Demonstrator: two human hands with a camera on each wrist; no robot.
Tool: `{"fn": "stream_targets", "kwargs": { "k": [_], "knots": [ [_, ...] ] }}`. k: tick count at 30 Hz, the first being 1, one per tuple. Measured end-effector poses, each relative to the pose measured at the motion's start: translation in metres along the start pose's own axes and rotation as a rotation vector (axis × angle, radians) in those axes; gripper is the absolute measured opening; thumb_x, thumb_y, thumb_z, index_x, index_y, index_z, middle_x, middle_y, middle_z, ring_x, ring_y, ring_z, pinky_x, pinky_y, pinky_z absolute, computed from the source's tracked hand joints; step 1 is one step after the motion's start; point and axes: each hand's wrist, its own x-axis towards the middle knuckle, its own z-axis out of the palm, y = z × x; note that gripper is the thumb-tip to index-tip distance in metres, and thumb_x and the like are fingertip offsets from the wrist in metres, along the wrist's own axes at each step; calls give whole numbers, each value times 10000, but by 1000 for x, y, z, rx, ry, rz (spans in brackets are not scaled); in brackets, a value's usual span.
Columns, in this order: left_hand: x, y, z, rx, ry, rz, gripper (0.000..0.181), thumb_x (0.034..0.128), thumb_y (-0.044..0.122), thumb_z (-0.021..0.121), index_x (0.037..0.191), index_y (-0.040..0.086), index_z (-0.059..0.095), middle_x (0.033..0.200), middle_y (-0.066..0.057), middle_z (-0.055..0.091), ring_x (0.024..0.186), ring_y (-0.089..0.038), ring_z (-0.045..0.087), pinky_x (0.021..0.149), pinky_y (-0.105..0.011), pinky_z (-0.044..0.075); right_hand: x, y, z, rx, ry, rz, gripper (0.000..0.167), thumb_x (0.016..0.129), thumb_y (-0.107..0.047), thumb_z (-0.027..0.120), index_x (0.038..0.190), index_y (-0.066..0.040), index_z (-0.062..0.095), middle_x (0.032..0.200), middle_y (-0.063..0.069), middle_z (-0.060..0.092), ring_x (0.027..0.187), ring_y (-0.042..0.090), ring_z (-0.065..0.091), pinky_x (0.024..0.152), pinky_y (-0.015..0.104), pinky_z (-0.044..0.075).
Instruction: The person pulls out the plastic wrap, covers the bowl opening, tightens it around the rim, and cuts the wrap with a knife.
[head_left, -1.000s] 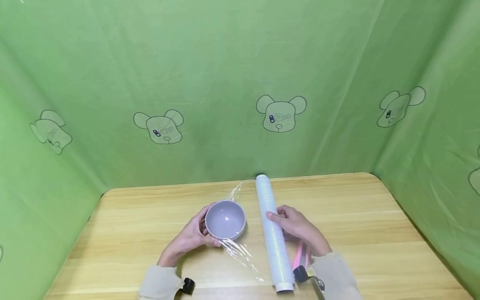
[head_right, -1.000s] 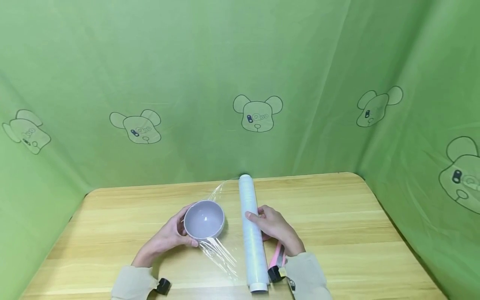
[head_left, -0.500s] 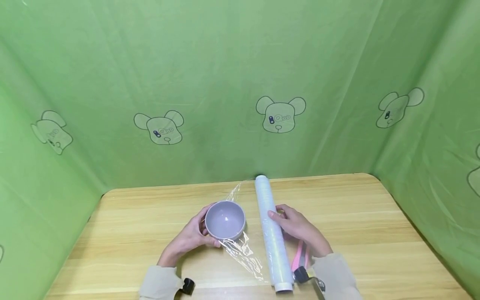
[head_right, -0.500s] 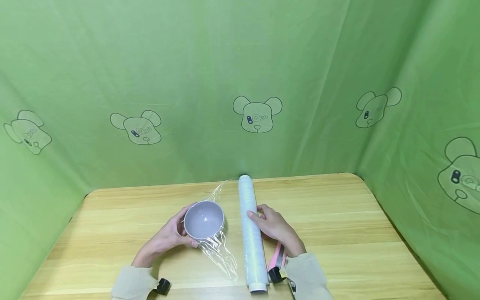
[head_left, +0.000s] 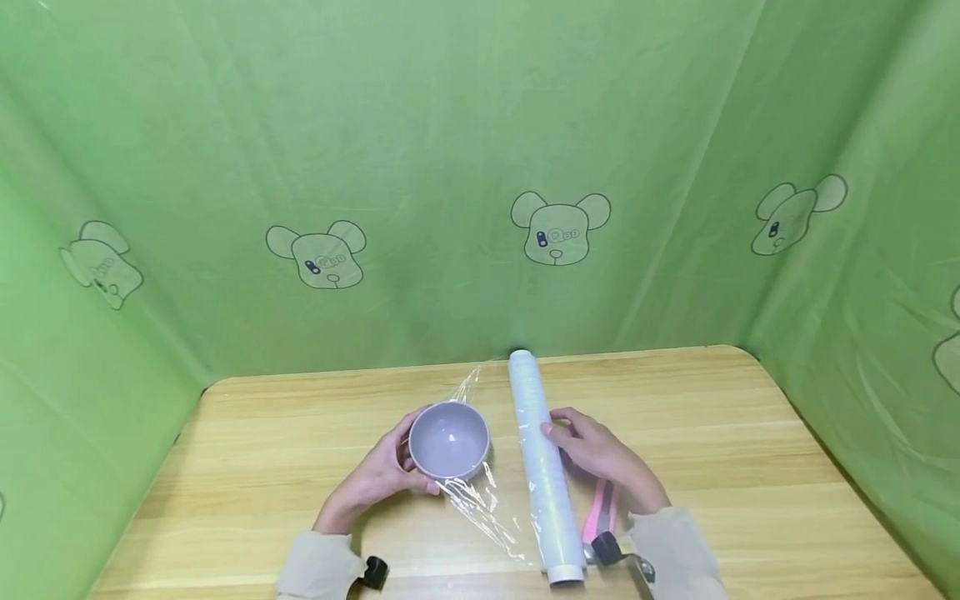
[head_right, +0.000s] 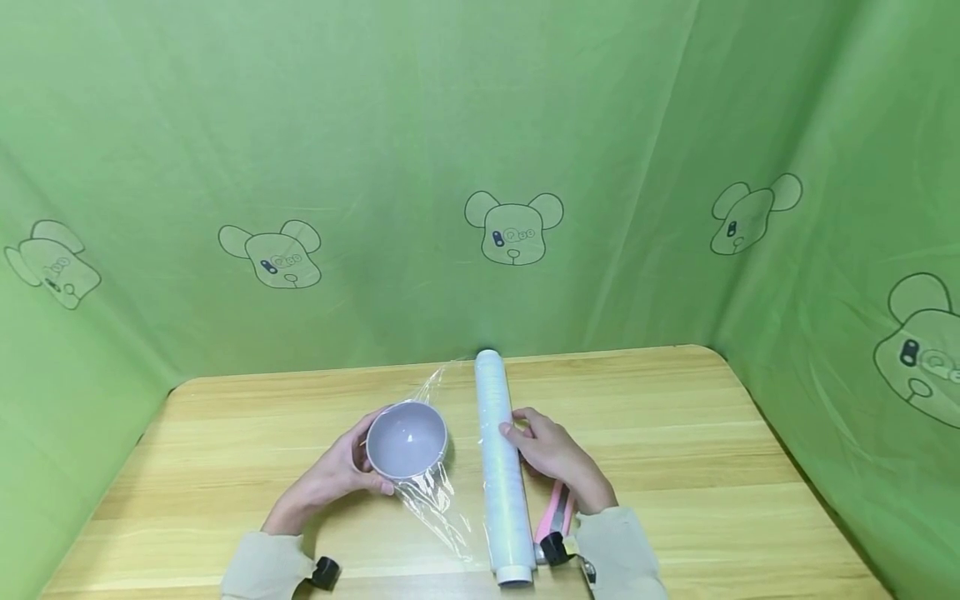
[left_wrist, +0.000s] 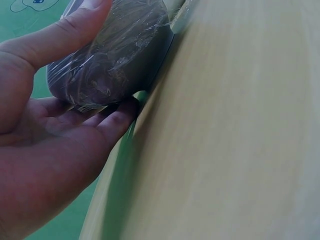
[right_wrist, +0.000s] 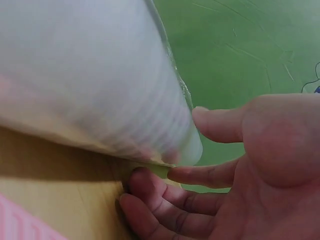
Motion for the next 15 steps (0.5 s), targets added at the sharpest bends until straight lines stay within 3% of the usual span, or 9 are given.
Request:
{"fn": "stream_targets", "kwargs": {
  "k": [7, 12, 15],
  "knots": [
    [-1, 2, 2, -27, 18, -19, 1184, 627, -176, 851, 1610, 55, 234, 1580, -242, 323, 1396, -471, 404, 1137, -369, 431, -15, -3, -30, -110, 62, -55, 481, 1054, -290, 568, 1386, 56, 525, 1015, 147, 665, 846, 253, 635, 684, 352, 563],
    [0, 0, -1, -31, 0, 4, 1194, 634, -167, 854, 1612, 21, 196, 1584, -260, 306, 1402, -482, 387, 1145, -364, 418, -31, -2, -54, -249, 135, 88, 453, 1047, -300, 572, 1326, 54, 527, 1025, 196, 675, 802, 246, 628, 666, 378, 544],
    [1, -2, -2, -28, -12, 18, 1187, 643, -145, 863, 1609, 0, 187, 1579, -279, 305, 1398, -495, 383, 1152, -382, 411, -37, 0, -60, -315, 98, 180, 568, 1017, -332, 612, 1356, 97, 460, 1114, 291, 649, 869, 319, 627, 719, 454, 558]
  ]
}}
